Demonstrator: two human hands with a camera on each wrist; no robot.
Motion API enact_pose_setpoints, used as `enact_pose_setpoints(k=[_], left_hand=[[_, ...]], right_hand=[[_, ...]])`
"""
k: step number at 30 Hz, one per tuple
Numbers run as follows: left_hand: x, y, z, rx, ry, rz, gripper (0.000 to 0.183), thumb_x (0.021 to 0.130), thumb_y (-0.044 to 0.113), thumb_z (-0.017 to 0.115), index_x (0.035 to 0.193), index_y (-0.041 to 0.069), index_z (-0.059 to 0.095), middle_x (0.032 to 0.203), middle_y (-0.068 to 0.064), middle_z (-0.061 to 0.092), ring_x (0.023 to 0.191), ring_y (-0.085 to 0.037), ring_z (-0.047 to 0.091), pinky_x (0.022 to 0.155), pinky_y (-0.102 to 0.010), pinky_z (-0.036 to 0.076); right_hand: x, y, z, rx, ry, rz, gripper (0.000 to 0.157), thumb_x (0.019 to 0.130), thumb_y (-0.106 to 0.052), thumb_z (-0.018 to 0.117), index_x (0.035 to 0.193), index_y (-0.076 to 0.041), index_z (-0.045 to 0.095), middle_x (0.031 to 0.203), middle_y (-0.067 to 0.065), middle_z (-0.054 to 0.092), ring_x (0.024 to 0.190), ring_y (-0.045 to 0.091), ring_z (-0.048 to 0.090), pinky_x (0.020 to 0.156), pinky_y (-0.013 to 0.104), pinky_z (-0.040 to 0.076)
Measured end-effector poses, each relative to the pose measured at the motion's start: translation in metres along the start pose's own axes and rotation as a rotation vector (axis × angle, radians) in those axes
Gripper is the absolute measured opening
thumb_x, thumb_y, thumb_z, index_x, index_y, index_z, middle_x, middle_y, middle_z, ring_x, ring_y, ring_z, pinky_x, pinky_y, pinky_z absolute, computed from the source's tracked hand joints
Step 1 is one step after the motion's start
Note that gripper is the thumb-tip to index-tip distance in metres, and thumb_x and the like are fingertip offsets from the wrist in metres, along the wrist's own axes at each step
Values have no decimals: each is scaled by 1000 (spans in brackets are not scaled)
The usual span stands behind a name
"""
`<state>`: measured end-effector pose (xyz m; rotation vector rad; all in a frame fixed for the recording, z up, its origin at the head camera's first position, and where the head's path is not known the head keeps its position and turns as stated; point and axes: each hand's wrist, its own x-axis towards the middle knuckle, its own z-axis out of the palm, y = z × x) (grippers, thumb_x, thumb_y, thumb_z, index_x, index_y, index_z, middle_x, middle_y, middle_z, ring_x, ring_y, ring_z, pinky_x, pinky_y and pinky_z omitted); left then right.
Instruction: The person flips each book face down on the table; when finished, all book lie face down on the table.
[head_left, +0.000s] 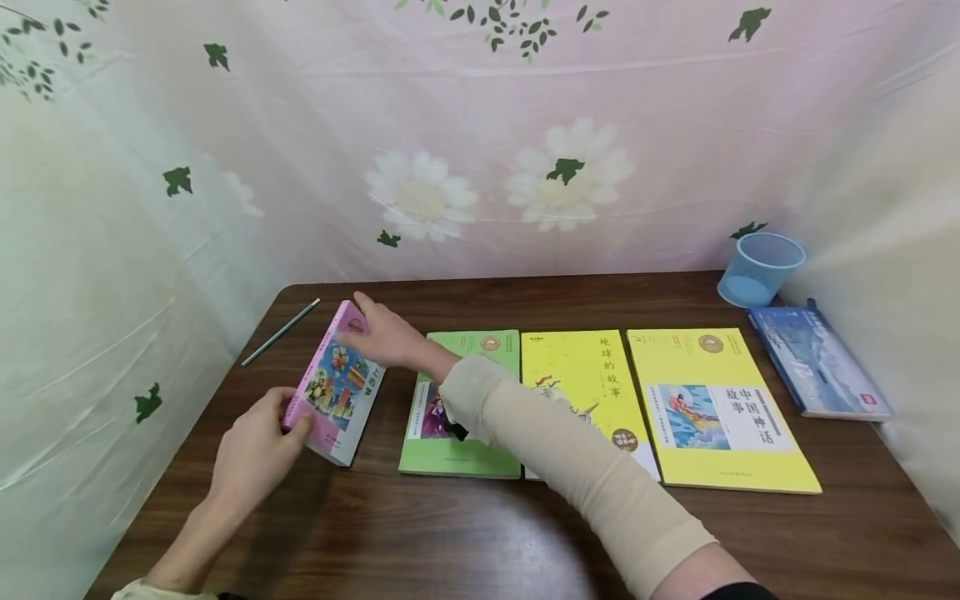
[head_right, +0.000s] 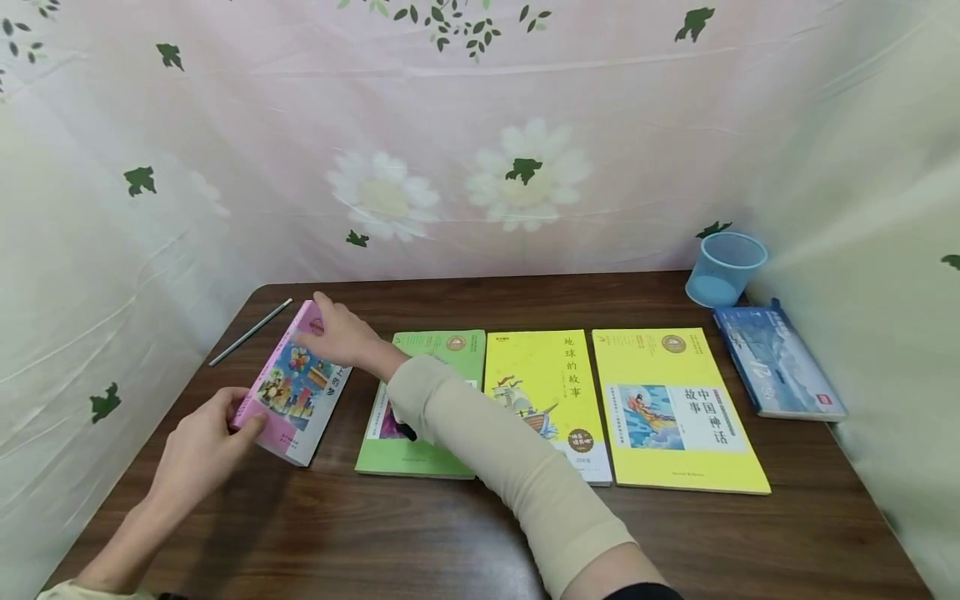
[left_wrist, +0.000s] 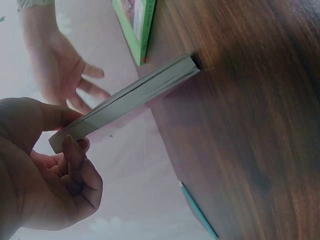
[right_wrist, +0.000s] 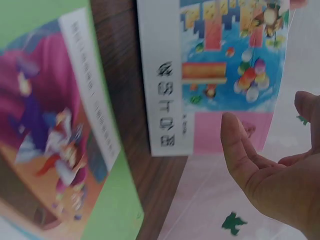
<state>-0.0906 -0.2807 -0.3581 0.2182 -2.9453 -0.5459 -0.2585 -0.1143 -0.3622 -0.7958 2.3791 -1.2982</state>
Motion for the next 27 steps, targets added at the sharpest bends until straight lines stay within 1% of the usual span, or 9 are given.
enact_pose_setpoints(k=[3, 6, 11, 15, 17, 21, 24, 27], left_hand=[[-1, 4, 0, 13, -6, 18, 45, 96, 25, 62, 128, -6, 55, 95, -19, 68, 63, -18, 54, 50, -30, 40], [-2, 7, 0, 20, -11, 23, 45, 96, 25, 61, 128, -6, 54, 96, -19, 68, 63, -18, 54, 50, -31, 40], [-3, 10, 1, 25, 0, 23, 44, 96, 24, 61, 127, -6, 54, 96, -20, 68, 62, -18, 54, 49, -31, 40], [-3, 13, 2, 34, 8, 28, 43, 96, 23, 62, 127, -5, 54, 93, -18, 67, 61, -18, 53, 48, -30, 39], [-4, 15, 3, 36, 12, 32, 43, 95, 23, 62, 127, -5, 55, 92, -17, 67, 60, -17, 53, 48, -30, 39], [-5, 19, 4, 35, 10, 40, 44, 95, 24, 63, 127, -5, 54, 94, -17, 68, 59, -17, 53, 47, -30, 40], [-6, 21, 5, 39, 10, 42, 43, 95, 24, 62, 127, -4, 54, 94, -17, 68, 59, -16, 53, 46, -30, 39], [-7, 24, 6, 43, 15, 53, 43, 94, 23, 63, 126, -5, 54, 91, -16, 68, 57, -15, 52, 45, -30, 38]], right_hand=[[0, -5, 4, 13, -7, -27, 89, 96, -52, 60, 162, -20, 10, 164, 8, 30, 134, 21, 49, 112, 42, 45], [1, -9, 9, -11, -7, -33, 93, 94, -55, 61, 162, -19, 10, 163, 8, 30, 124, 19, 52, 107, 39, 49], [2, -14, 13, -73, 12, -6, 99, 91, -59, 63, 163, -21, 7, 165, 7, 26, 134, 21, 48, 109, 41, 47], [2, -18, 15, -76, 58, 30, 100, 90, -57, 65, 163, -22, 6, 165, 7, 25, 137, 26, 47, 109, 44, 46], [2, -20, 15, -75, 91, 50, 100, 90, -55, 67, 163, -23, 6, 165, 7, 26, 135, 28, 49, 108, 44, 47], [2, -24, 16, -96, 141, 87, 100, 89, -50, 70, 162, -23, 8, 163, 7, 29, 126, 29, 55, 102, 42, 51], [1, -26, 17, -123, 152, 114, 100, 88, -47, 72, 162, -23, 9, 161, 8, 32, 118, 27, 58, 97, 40, 53], [1, -29, 17, -137, 156, 139, 101, 87, -48, 72, 162, -23, 9, 159, 8, 35, 112, 26, 60, 92, 38, 54]])
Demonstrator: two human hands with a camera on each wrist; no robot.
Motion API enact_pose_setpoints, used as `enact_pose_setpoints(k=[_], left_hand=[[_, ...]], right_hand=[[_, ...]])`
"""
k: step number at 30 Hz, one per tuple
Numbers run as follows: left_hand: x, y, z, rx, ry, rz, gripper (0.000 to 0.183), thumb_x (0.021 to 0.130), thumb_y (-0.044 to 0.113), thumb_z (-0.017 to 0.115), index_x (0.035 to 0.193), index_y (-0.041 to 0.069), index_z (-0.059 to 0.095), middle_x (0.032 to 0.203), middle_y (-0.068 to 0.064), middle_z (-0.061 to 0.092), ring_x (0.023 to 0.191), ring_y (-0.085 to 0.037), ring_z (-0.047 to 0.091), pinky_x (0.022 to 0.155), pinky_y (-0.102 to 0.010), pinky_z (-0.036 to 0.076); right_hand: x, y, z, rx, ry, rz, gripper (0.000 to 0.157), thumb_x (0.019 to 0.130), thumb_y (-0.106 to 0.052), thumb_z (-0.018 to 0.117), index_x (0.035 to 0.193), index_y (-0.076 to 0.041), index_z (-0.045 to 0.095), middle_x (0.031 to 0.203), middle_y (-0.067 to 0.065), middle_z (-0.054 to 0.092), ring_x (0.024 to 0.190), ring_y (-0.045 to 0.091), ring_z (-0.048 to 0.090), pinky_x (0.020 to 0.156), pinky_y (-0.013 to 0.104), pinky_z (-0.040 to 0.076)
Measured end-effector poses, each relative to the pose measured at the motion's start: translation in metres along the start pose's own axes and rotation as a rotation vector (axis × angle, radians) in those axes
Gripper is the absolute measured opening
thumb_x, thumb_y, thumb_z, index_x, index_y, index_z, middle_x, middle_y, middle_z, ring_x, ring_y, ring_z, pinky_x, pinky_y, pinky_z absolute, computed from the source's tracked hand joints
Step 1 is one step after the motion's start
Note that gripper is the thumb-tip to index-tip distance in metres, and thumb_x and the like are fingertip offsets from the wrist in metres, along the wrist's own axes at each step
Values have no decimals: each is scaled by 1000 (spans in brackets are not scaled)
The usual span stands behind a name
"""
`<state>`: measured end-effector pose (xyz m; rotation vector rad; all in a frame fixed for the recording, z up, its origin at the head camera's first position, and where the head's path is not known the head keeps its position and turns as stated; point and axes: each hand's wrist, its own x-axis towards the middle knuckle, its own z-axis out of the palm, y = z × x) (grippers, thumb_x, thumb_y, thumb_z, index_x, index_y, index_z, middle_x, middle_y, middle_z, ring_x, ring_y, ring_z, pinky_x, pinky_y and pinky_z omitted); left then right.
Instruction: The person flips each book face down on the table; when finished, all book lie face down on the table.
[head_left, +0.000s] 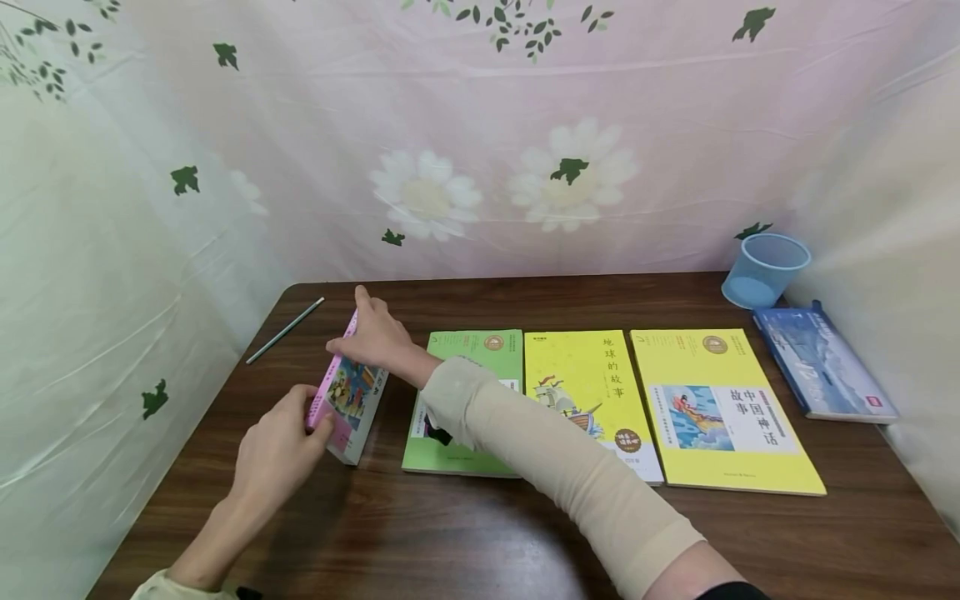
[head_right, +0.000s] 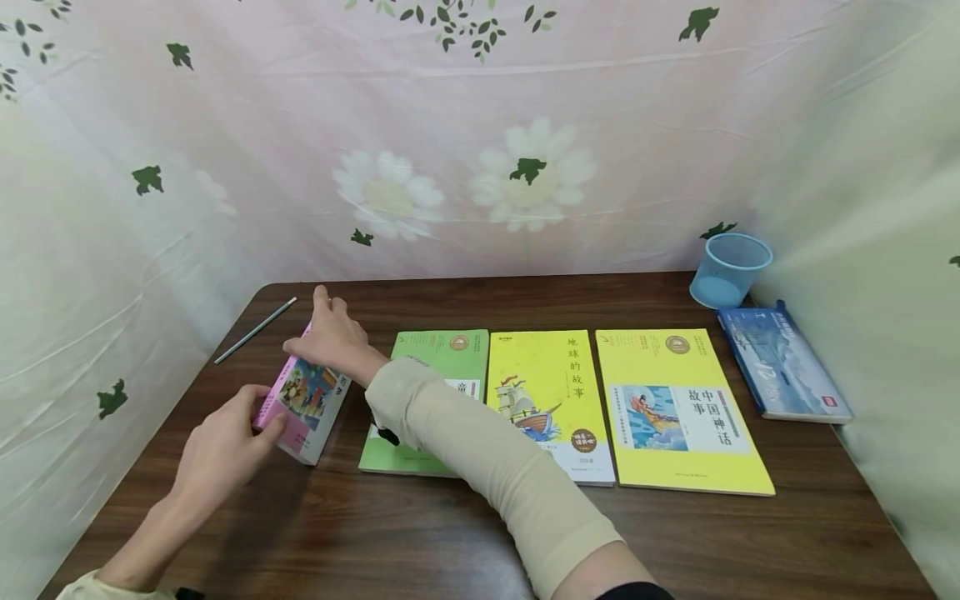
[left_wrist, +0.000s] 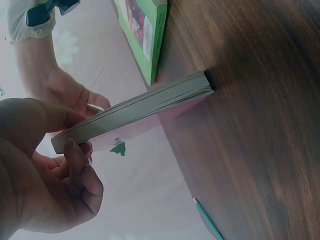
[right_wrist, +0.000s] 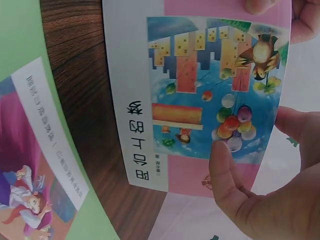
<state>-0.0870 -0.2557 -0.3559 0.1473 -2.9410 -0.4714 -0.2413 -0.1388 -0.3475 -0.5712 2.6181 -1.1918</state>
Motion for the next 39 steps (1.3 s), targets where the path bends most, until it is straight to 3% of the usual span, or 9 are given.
enact_pose_setpoints(k=[10, 18, 25, 33, 39], left_hand=[[-3, 8, 4, 22, 1, 53, 42, 94, 24, 65, 124, -4, 55, 91, -15, 69, 55, -13, 49, 44, -30, 36], [-3, 11, 6, 0, -2, 76, 43, 93, 27, 69, 124, 0, 57, 89, -10, 72, 54, -11, 49, 44, -29, 37], [-3, 13, 6, 7, -32, 67, 46, 92, 32, 70, 127, 4, 57, 77, -3, 68, 52, -10, 46, 43, -29, 35], [-6, 15, 11, 12, -47, 75, 42, 92, 35, 68, 124, 9, 60, 68, 4, 61, 52, -9, 47, 45, -29, 35], [-9, 17, 13, 8, -60, 81, 43, 92, 40, 68, 124, 12, 61, 68, 8, 59, 53, -7, 47, 45, -29, 34]], right_hand=[[1, -3, -6, -13, 19, 83, 100, 87, -39, 72, 162, -24, 7, 151, 14, 40, 93, 28, 59, 71, 35, 49], [4, 0, -9, -13, 52, 133, 99, 86, -35, 72, 162, -23, 9, 149, 16, 42, 88, 27, 58, 68, 34, 47], [5, 1, -11, -42, 54, 126, 96, 88, -31, 69, 162, -22, 10, 144, 18, 46, 84, 26, 56, 61, 32, 46], [6, 4, -12, 41, 6, 155, 95, 89, -18, 65, 162, -26, 5, 144, 21, 43, 50, 21, 58, 40, 28, 50], [4, 9, -15, 80, -9, 163, 94, 90, -14, 63, 162, -26, 4, 147, 22, 40, 51, 22, 59, 41, 29, 52]])
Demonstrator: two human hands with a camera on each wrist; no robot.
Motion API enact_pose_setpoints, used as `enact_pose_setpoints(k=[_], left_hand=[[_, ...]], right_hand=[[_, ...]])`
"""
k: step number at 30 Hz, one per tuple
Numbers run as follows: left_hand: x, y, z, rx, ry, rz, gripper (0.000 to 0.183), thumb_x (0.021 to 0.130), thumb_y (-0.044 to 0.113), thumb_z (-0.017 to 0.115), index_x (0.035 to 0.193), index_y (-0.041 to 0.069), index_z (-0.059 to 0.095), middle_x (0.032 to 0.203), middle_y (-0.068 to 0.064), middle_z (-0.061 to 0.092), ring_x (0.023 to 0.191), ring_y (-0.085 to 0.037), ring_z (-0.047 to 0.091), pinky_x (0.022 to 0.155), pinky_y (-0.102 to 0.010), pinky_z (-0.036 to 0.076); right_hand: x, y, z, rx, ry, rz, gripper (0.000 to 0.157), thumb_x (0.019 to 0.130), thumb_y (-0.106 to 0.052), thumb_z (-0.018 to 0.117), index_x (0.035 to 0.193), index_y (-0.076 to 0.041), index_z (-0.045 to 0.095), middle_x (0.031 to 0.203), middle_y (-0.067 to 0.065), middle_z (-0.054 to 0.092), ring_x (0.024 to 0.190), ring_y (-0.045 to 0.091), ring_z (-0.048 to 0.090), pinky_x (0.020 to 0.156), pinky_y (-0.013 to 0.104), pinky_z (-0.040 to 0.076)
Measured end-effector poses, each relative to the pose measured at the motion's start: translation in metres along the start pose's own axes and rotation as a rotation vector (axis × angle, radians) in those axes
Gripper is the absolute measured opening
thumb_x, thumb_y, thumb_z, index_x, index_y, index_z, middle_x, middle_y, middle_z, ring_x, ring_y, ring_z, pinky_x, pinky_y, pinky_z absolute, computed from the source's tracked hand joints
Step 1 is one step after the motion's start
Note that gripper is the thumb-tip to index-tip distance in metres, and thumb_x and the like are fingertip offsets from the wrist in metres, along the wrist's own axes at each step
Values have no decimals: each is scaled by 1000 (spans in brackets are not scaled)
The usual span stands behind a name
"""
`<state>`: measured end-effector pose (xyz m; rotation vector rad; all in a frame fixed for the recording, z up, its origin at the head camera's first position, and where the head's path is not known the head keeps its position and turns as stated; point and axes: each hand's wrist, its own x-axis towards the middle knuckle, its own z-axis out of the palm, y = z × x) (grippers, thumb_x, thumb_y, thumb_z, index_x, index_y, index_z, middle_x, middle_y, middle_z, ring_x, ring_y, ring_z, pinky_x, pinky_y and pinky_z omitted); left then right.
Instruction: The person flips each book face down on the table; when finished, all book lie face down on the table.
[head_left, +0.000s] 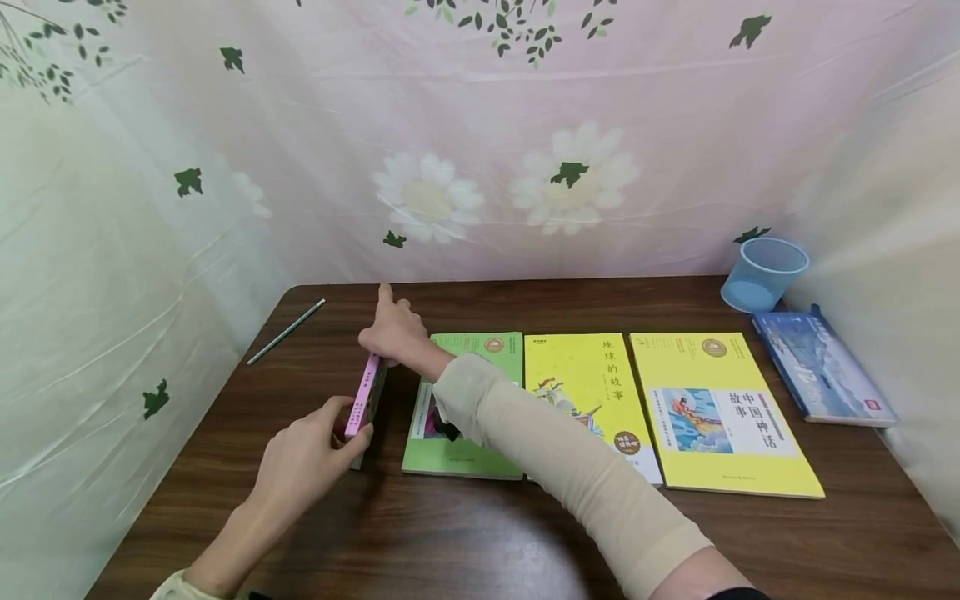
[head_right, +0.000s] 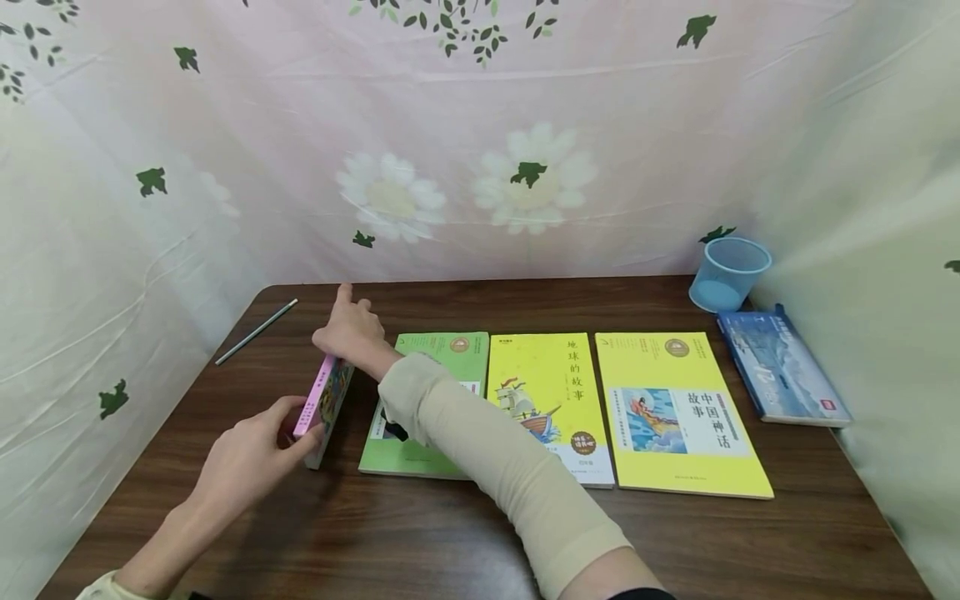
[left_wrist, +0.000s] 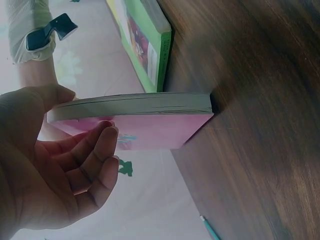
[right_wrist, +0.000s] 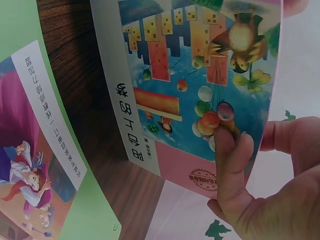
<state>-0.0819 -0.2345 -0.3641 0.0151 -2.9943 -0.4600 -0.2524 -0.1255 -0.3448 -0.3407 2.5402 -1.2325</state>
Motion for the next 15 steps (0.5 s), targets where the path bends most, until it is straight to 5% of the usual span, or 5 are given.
enact_pose_setpoints(k=[8, 15], left_hand=[[-3, 3, 1, -21, -24, -6, 51, 93, 52, 64, 127, 15, 63, 72, 10, 64, 58, -3, 52, 47, -28, 39], [-3, 2, -1, -101, -23, -5, 50, 97, 59, 54, 123, 18, 66, 73, 9, 65, 59, -4, 53, 51, -27, 41]], right_hand=[[-2, 6, -4, 49, 2, -4, 92, 89, -11, 62, 162, -24, 8, 146, 23, 41, 61, 25, 63, 43, 27, 54], [-3, 12, -7, 69, -17, -16, 88, 91, -12, 60, 162, -25, 9, 150, 21, 40, 52, 23, 60, 42, 28, 53]])
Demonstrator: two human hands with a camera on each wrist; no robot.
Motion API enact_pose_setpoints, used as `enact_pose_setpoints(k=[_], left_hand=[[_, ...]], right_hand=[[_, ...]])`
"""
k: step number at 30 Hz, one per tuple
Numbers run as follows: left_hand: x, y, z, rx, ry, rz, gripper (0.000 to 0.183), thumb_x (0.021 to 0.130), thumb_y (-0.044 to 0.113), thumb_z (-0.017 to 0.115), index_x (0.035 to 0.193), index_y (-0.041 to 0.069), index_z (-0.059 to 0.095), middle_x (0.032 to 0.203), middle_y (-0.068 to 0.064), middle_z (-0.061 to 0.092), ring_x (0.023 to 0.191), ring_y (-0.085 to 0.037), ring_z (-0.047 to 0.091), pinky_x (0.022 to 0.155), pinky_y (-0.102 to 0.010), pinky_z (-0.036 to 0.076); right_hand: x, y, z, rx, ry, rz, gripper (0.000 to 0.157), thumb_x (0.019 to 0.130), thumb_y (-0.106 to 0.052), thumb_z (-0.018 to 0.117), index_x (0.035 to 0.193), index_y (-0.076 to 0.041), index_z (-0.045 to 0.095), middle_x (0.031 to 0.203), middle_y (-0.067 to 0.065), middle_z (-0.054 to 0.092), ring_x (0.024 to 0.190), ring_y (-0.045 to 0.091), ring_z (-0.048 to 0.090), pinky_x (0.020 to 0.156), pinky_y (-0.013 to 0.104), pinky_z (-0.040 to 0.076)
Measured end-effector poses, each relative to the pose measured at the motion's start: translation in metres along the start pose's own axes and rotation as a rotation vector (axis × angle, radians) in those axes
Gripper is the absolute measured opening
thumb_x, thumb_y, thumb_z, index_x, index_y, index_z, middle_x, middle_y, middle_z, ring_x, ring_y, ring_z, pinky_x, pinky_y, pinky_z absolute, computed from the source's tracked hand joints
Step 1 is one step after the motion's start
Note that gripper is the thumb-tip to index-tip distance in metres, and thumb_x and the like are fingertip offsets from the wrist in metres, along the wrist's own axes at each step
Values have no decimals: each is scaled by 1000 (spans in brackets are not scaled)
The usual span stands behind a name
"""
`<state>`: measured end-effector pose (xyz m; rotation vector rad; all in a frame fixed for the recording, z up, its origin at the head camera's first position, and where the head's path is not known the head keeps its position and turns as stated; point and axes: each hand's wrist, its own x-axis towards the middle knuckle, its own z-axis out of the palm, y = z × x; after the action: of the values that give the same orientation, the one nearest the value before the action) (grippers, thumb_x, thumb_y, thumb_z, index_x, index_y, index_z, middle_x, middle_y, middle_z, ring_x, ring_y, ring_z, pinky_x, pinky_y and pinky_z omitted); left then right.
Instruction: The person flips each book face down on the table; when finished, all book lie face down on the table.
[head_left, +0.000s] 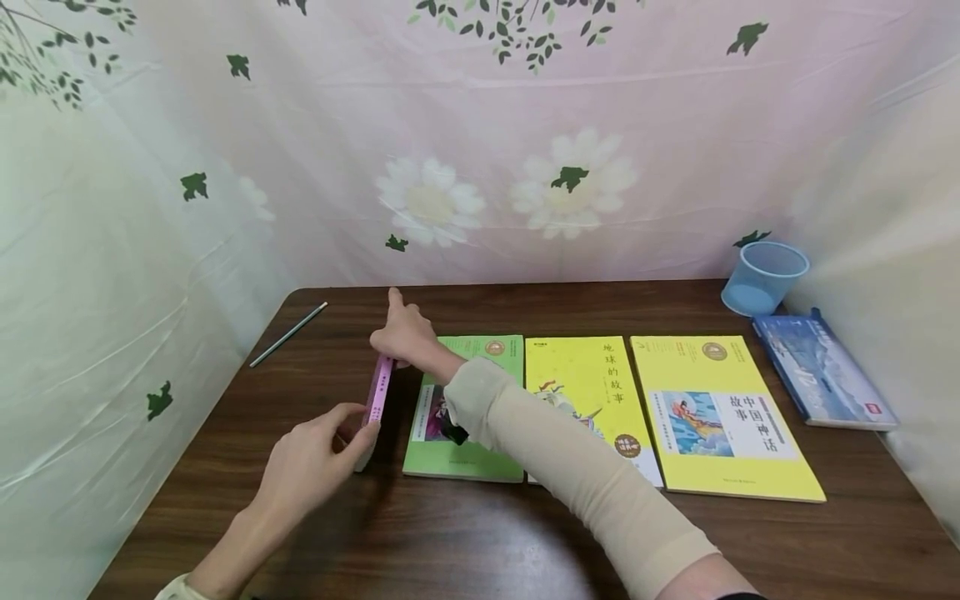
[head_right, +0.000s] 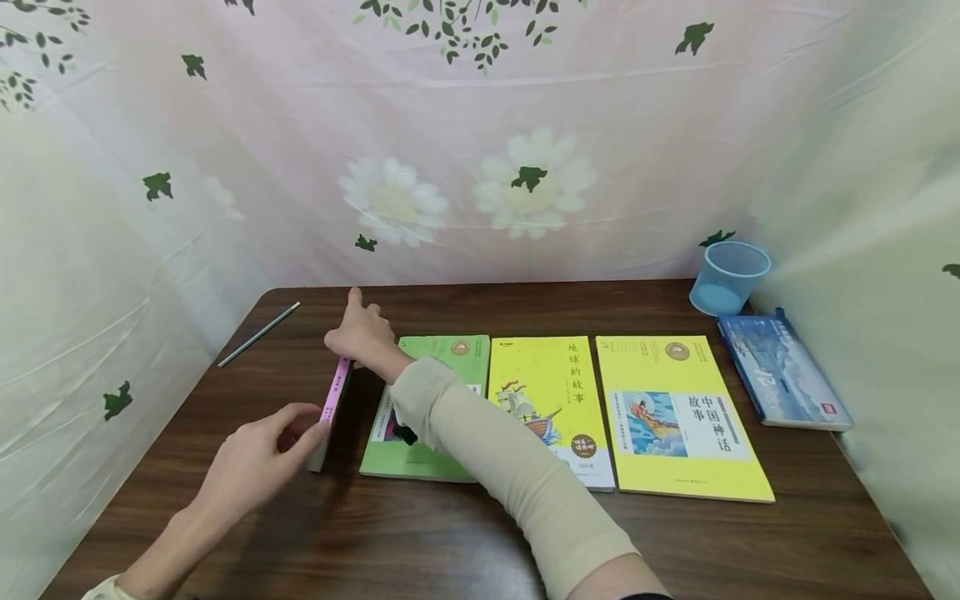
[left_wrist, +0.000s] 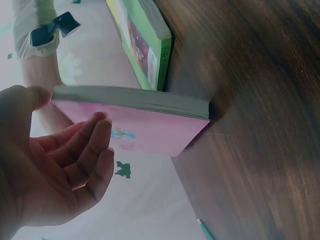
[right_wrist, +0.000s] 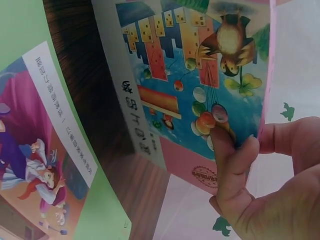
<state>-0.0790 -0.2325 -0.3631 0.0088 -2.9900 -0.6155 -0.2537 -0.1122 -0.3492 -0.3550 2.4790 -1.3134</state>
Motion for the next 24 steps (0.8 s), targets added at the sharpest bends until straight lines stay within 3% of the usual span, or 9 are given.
enact_pose_setpoints(k=[5, 8, 12, 18, 21, 24], left_hand=[[5, -11, -4, -174, -58, -54, 42, 101, 51, 52, 120, 17, 68, 81, 1, 68, 65, -10, 59, 55, -26, 45], [11, -24, -6, -261, -122, -114, 43, 102, 47, 53, 124, 12, 66, 92, -5, 72, 74, -15, 67, 61, -28, 50], [18, -45, -2, -315, -160, -170, 44, 104, 41, 52, 128, 6, 62, 100, -11, 74, 82, -19, 70, 67, -28, 53], [23, -69, 7, -397, -186, -229, 41, 105, 30, 51, 130, -1, 59, 107, -17, 72, 85, -18, 69, 68, -27, 57], [25, -77, 11, -429, -207, -239, 41, 106, 29, 50, 131, -3, 56, 110, -20, 71, 86, -18, 69, 69, -29, 57], [27, -83, 14, -461, -232, -256, 43, 106, 28, 49, 133, -4, 54, 112, -21, 71, 89, -19, 70, 70, -31, 58]], right_hand=[[0, 4, -2, 24, 7, 0, 89, 90, -10, 59, 162, -27, 11, 146, 19, 45, 45, 17, 53, 40, 27, 50], [-1, 6, -2, 34, 8, 4, 90, 89, -9, 59, 162, -28, 11, 129, 18, 58, 45, 16, 54, 39, 27, 49], [-2, 8, -2, 67, 10, 1, 90, 88, -7, 59, 162, -29, 13, 102, 13, 62, 50, 18, 60, 41, 28, 53], [-5, 10, -3, 131, 3, -19, 91, 87, -3, 57, 162, -29, 14, 87, 15, 60, 45, 16, 53, 50, 37, 59], [-5, 10, -7, 169, 14, -20, 92, 86, -1, 58, 162, -30, 14, 85, 16, 59, 44, 14, 50, 59, 45, 61], [-5, 10, -11, 211, 28, -19, 91, 86, 0, 57, 162, -28, 15, 97, 18, 59, 46, 15, 53, 61, 46, 62]])
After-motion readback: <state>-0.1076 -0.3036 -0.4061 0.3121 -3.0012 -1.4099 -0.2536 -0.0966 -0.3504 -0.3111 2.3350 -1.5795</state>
